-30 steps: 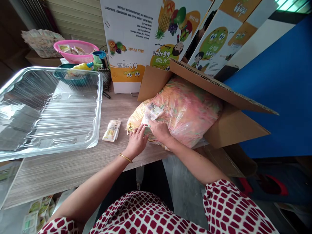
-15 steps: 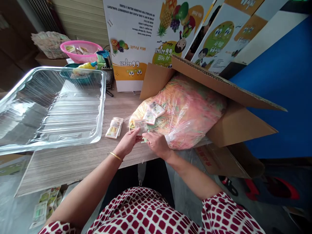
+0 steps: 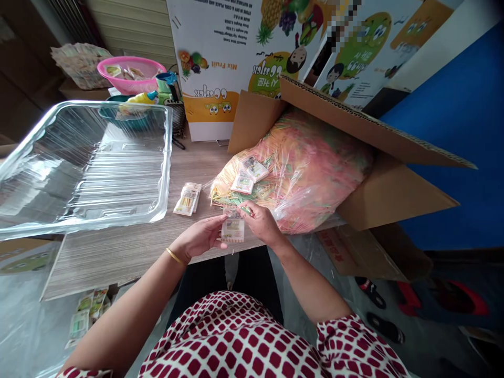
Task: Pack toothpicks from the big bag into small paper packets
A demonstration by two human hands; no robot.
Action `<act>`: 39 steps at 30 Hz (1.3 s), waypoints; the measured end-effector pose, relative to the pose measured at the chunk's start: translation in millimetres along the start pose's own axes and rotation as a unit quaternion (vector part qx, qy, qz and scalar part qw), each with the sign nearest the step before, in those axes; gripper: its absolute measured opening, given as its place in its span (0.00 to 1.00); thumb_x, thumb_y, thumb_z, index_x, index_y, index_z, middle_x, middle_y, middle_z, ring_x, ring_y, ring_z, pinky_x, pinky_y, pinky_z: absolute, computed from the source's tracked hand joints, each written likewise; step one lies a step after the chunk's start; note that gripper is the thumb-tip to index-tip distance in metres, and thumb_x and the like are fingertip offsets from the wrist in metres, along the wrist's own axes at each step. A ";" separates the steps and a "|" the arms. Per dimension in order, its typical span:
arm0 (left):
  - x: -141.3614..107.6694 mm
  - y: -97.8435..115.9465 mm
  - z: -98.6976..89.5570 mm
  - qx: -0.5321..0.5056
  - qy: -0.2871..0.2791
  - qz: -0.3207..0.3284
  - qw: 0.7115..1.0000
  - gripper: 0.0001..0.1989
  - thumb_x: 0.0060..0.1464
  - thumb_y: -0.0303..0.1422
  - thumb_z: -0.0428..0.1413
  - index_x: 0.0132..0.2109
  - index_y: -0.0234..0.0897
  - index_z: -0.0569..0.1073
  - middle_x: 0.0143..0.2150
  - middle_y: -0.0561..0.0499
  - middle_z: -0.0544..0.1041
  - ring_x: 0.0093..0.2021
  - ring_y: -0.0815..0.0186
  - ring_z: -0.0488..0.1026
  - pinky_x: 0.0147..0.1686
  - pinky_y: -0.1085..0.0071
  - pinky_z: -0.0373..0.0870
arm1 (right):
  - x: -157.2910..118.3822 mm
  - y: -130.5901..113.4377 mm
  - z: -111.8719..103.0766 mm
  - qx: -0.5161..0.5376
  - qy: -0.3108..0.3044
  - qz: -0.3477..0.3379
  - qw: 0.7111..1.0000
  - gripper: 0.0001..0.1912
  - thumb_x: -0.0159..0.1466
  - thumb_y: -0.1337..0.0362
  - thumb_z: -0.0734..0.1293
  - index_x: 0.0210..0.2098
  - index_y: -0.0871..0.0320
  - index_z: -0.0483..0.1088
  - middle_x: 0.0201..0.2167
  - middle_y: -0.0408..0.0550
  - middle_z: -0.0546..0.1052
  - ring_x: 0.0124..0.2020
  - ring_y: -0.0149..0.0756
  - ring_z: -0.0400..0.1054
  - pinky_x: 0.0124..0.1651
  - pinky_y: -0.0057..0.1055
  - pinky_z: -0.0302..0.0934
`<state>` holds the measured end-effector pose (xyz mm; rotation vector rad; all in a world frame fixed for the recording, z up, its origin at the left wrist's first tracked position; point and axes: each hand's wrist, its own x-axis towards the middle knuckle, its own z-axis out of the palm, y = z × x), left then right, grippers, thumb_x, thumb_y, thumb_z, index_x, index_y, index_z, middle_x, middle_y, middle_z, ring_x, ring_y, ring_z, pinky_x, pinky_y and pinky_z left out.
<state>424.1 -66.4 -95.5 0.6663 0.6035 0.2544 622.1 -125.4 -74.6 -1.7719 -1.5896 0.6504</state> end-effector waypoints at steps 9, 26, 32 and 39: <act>5.9 -13.3 12.0 0.095 0.180 0.205 0.957 0.24 0.54 0.48 0.65 0.46 0.30 0.79 0.49 0.42 0.80 0.51 0.58 0.75 0.56 0.58 0.74 | -14.0 -17.1 -10.9 0.009 0.077 0.022 0.997 0.19 0.68 0.54 0.65 0.55 0.53 0.70 0.37 0.44 0.79 0.33 0.34 0.72 0.40 0.28 0.65; 1.5 -16.0 9.9 0.193 0.196 0.207 0.939 0.22 0.52 0.50 0.64 0.39 0.32 0.80 0.40 0.47 0.79 0.44 0.60 0.74 0.51 0.62 0.73 | -18.5 -26.9 -9.0 -0.016 0.032 0.004 0.999 0.17 0.67 0.61 0.65 0.55 0.51 0.68 0.40 0.44 0.80 0.39 0.37 0.75 0.41 0.29 0.66; -4.1 -16.7 16.5 0.284 0.194 0.214 0.914 0.21 0.58 0.50 0.59 0.41 0.34 0.79 0.42 0.48 0.80 0.45 0.60 0.75 0.50 0.67 0.69 | -13.5 -26.6 2.5 -0.108 -0.038 0.036 0.993 0.16 0.66 0.66 0.67 0.53 0.53 0.67 0.45 0.48 0.82 0.47 0.43 0.78 0.47 0.33 0.68; -8.7 -20.4 10.2 0.298 0.135 0.232 0.916 0.24 0.65 0.49 0.53 0.55 0.35 0.78 0.55 0.44 0.79 0.55 0.56 0.74 0.59 0.62 0.68 | -9.5 -16.0 -5.6 -0.009 -0.051 0.021 0.998 0.11 0.68 0.60 0.68 0.49 0.52 0.68 0.43 0.46 0.81 0.46 0.40 0.77 0.44 0.30 0.66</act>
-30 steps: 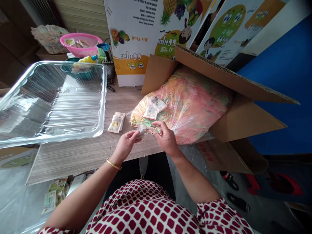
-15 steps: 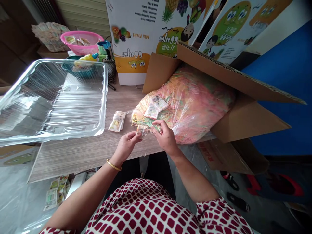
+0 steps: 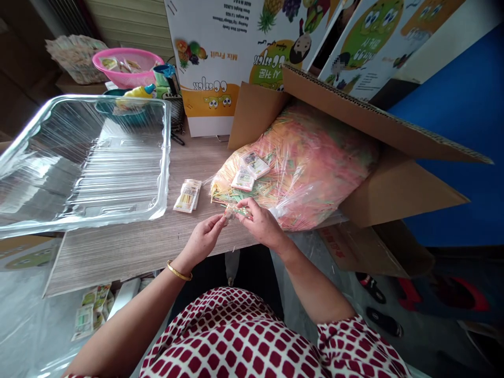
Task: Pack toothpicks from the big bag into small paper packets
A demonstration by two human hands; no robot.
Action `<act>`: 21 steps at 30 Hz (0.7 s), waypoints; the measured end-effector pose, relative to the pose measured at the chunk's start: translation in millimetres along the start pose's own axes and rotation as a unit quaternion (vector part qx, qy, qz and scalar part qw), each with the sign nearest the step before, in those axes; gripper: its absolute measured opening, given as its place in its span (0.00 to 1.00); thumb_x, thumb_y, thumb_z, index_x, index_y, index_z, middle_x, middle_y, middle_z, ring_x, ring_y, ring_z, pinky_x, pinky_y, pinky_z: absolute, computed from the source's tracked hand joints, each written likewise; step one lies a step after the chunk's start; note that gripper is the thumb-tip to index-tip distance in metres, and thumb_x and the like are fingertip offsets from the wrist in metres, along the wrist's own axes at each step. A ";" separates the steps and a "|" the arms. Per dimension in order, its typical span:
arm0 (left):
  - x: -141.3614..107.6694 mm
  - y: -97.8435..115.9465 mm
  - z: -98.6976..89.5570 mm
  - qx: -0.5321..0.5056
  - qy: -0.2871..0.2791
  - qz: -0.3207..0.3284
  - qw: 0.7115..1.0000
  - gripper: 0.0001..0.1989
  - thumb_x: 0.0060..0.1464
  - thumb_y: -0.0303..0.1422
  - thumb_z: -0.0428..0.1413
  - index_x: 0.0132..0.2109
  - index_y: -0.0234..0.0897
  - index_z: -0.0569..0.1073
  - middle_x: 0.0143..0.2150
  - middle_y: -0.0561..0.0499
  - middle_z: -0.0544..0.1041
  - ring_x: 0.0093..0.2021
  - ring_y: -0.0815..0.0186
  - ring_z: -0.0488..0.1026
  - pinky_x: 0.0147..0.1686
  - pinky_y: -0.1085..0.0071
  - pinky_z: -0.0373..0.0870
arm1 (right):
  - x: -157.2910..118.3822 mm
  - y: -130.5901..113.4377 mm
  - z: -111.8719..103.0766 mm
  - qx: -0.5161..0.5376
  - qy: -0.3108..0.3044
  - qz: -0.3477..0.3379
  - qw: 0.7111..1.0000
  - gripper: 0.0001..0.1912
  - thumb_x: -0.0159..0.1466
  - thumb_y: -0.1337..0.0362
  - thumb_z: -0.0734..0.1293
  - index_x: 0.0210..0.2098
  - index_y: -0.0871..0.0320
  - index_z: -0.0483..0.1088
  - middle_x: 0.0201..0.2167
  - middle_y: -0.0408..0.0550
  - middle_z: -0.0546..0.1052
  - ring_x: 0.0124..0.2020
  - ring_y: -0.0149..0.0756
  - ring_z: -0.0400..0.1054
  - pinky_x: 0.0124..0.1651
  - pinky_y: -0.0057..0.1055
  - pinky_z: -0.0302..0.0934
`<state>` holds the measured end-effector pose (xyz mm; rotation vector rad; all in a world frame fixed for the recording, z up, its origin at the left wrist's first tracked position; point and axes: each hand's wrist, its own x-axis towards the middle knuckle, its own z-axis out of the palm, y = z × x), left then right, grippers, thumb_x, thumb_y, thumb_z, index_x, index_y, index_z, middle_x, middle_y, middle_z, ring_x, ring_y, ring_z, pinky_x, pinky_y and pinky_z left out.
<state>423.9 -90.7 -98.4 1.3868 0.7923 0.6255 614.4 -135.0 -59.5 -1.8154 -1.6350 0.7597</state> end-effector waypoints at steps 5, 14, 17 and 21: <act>0.8 -2.3 -1.0 0.030 0.024 -0.003 0.999 0.24 0.64 0.48 0.55 0.55 0.35 0.79 0.54 0.44 0.80 0.56 0.54 0.74 0.60 0.61 0.66 | -1.2 4.3 -6.3 -0.025 -0.053 -0.018 0.998 0.08 0.68 0.60 0.67 0.45 0.53 0.74 0.31 0.43 0.77 0.31 0.36 0.70 0.37 0.30 0.60; 2.5 -6.5 0.6 -0.106 -0.011 -0.048 0.993 0.24 0.62 0.48 0.58 0.56 0.36 0.79 0.57 0.45 0.79 0.61 0.54 0.72 0.64 0.59 0.64 | 13.3 2.1 -8.5 0.383 -0.037 0.026 0.923 0.24 0.67 0.40 0.64 0.30 0.54 0.65 0.18 0.35 0.55 0.18 0.27 0.46 0.22 0.26 0.47; 1.7 -5.2 1.2 -0.037 0.000 -0.032 0.999 0.25 0.63 0.49 0.56 0.57 0.36 0.79 0.56 0.45 0.79 0.59 0.54 0.72 0.63 0.60 0.64 | 22.5 -12.3 -6.3 0.512 0.079 0.009 0.855 0.29 0.67 0.36 0.61 0.26 0.53 0.53 0.18 0.33 0.47 0.16 0.26 0.40 0.20 0.26 0.49; 1.0 -5.0 3.4 0.008 -0.001 -0.017 1.000 0.25 0.65 0.48 0.54 0.58 0.36 0.78 0.53 0.45 0.80 0.55 0.55 0.73 0.59 0.63 0.65 | 31.7 -28.3 2.1 0.488 0.160 -0.023 0.858 0.31 0.68 0.35 0.58 0.24 0.53 0.49 0.18 0.34 0.48 0.17 0.27 0.45 0.31 0.30 0.64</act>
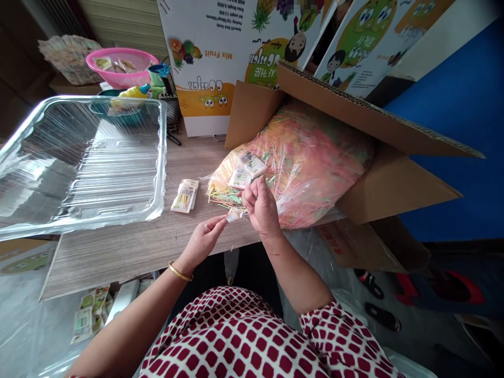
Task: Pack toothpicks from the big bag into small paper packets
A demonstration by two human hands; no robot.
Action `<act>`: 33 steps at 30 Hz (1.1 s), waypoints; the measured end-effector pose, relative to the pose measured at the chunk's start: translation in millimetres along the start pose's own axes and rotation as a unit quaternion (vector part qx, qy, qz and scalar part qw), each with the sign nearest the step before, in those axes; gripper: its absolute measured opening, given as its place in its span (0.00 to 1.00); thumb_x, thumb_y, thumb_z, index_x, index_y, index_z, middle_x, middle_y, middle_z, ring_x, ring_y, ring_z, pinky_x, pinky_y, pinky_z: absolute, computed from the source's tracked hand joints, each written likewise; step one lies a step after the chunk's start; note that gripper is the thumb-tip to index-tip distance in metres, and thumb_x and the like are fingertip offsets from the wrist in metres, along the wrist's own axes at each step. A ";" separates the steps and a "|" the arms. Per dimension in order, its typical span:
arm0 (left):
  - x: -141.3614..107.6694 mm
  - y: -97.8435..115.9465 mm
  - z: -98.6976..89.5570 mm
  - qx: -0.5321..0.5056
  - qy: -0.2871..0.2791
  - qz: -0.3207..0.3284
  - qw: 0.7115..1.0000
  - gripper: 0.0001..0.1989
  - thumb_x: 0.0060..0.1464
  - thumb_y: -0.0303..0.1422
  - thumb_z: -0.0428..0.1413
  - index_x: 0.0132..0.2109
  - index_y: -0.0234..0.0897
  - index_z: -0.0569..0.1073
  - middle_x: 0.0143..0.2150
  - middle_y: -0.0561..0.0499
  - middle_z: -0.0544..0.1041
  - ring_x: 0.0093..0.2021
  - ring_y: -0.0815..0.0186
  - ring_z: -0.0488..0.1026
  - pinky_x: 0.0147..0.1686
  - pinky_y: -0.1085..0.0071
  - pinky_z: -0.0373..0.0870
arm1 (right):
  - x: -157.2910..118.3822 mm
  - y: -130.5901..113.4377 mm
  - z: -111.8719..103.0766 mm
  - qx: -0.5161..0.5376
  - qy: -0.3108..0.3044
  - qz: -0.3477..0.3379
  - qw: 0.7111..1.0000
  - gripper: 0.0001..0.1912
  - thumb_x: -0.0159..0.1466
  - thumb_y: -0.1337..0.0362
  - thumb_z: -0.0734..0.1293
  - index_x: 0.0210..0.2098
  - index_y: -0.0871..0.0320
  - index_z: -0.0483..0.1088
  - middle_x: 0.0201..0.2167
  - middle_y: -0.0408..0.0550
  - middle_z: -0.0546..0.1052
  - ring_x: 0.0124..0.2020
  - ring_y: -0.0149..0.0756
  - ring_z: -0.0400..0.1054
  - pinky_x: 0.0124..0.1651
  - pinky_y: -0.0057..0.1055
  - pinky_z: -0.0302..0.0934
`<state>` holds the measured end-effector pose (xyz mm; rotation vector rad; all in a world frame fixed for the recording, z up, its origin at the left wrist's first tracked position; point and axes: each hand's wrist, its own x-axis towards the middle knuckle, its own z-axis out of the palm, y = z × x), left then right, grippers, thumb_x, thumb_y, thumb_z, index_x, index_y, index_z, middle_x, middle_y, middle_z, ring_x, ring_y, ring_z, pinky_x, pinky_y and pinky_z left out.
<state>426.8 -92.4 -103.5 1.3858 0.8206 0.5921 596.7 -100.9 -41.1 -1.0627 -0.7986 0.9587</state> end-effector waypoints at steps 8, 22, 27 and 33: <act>-2.2 3.6 -1.5 0.022 0.001 0.010 1.000 0.25 0.66 0.48 0.53 0.58 0.36 0.78 0.51 0.46 0.81 0.53 0.55 0.74 0.56 0.63 0.66 | -15.0 23.6 9.8 -0.131 -0.009 -0.049 0.990 0.30 0.72 0.39 0.51 0.24 0.52 0.59 0.21 0.44 0.72 0.33 0.37 0.74 0.52 0.39 0.68; 2.5 4.6 0.7 -0.086 -0.030 0.006 0.996 0.24 0.65 0.47 0.54 0.58 0.35 0.78 0.58 0.45 0.78 0.59 0.56 0.73 0.63 0.61 0.64 | -18.4 38.1 -6.6 -0.045 -0.055 0.095 0.993 0.23 0.67 0.38 0.62 0.39 0.51 0.72 0.41 0.48 0.83 0.52 0.47 0.76 0.52 0.42 0.71; -0.1 6.2 1.0 -0.013 -0.006 0.003 1.000 0.25 0.64 0.48 0.54 0.58 0.35 0.78 0.57 0.45 0.79 0.59 0.54 0.73 0.63 0.61 0.64 | -9.0 38.3 -6.3 0.017 0.017 0.140 0.990 0.23 0.63 0.38 0.65 0.33 0.51 0.61 0.34 0.47 0.83 0.43 0.47 0.79 0.39 0.39 0.73; -0.3 5.8 1.6 -0.089 -0.031 0.006 0.996 0.24 0.65 0.47 0.54 0.59 0.36 0.77 0.61 0.44 0.76 0.61 0.55 0.72 0.64 0.60 0.64 | -15.6 37.5 -5.6 -0.041 -0.004 0.103 0.994 0.23 0.66 0.38 0.62 0.33 0.51 0.62 0.36 0.48 0.82 0.43 0.45 0.78 0.38 0.38 0.73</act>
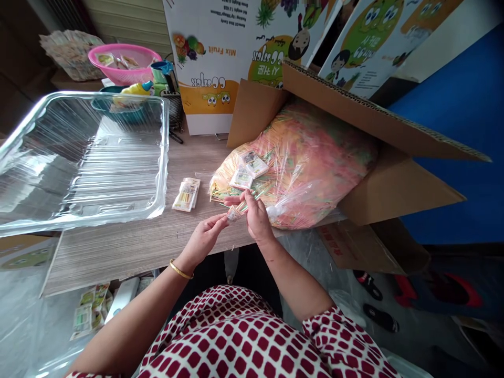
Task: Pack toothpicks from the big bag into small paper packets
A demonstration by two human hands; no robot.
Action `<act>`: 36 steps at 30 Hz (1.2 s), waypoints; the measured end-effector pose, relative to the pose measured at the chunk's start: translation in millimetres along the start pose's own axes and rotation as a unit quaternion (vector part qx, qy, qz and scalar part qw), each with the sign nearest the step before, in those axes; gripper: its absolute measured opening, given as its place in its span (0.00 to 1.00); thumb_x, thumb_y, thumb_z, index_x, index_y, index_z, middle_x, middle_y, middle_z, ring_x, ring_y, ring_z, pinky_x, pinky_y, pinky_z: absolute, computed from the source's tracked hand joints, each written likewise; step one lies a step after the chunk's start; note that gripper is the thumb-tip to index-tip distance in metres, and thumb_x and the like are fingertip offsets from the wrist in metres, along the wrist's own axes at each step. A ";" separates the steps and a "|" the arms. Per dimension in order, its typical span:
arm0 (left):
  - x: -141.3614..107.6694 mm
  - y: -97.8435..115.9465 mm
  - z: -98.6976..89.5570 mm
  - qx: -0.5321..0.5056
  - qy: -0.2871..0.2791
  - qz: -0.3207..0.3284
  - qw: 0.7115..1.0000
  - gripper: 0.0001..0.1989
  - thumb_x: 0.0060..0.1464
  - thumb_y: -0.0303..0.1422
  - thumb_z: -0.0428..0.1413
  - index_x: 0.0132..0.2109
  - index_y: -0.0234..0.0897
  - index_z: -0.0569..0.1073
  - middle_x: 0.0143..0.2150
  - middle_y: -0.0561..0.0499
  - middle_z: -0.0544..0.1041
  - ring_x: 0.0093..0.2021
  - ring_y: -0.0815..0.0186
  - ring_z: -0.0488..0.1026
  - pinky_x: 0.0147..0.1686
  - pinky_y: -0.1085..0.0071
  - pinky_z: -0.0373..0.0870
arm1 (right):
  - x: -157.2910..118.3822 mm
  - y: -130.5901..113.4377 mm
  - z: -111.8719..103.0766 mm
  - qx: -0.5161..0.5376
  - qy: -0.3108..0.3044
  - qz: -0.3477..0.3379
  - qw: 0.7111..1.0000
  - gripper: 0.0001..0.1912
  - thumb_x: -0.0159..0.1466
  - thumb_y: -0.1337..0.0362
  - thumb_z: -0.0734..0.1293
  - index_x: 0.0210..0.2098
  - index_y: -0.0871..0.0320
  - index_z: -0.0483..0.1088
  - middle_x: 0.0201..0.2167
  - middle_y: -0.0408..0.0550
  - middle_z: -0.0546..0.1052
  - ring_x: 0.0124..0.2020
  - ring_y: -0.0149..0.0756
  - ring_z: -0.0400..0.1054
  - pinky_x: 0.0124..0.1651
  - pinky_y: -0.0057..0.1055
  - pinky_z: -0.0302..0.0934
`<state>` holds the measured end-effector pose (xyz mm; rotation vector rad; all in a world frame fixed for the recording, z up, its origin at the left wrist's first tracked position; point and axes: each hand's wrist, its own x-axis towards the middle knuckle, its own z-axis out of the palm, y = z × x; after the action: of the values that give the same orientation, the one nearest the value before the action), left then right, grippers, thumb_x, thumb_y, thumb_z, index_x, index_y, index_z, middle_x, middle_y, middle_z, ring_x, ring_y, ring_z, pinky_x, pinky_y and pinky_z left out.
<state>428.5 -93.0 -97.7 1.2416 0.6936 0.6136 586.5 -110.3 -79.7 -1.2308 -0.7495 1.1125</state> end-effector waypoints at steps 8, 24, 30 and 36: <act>0.4 2.2 3.8 -0.046 0.007 -0.011 0.999 0.23 0.64 0.47 0.56 0.57 0.36 0.78 0.59 0.44 0.77 0.62 0.54 0.71 0.66 0.57 0.63 | -3.4 -4.3 -3.7 -0.019 -0.078 -0.029 0.996 0.21 0.69 0.43 0.63 0.32 0.52 0.68 0.40 0.48 0.83 0.48 0.44 0.77 0.53 0.42 0.70; 1.6 1.4 0.7 -0.246 0.010 -0.109 0.963 0.19 0.58 0.42 0.63 0.52 0.36 0.80 0.61 0.43 0.75 0.61 0.52 0.70 0.59 0.52 0.72 | 8.1 -20.4 -20.7 -0.185 -0.183 -0.046 0.964 0.27 0.70 0.41 0.61 0.55 0.51 0.76 0.59 0.48 0.76 0.64 0.43 0.67 0.70 0.43 0.56; -0.2 -0.4 -3.6 -0.196 -0.036 -0.097 0.975 0.23 0.54 0.35 0.67 0.56 0.39 0.78 0.61 0.44 0.75 0.58 0.57 0.72 0.61 0.61 0.69 | 9.2 -22.8 -26.9 -0.126 -0.207 0.010 0.970 0.29 0.71 0.39 0.58 0.59 0.51 0.72 0.59 0.50 0.76 0.61 0.42 0.70 0.66 0.43 0.61; -3.4 -4.7 -10.9 -0.193 -0.012 -0.107 0.975 0.21 0.55 0.38 0.66 0.55 0.40 0.78 0.55 0.44 0.76 0.50 0.58 0.73 0.46 0.57 0.79 | 12.9 -16.0 -31.9 -0.241 -0.261 -0.016 0.935 0.19 0.68 0.48 0.67 0.50 0.54 0.78 0.51 0.49 0.80 0.55 0.43 0.73 0.63 0.44 0.64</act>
<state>418.2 -89.7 -103.8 0.8016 0.6416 0.5228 623.8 -108.5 -72.7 -1.3244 -1.5112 1.2904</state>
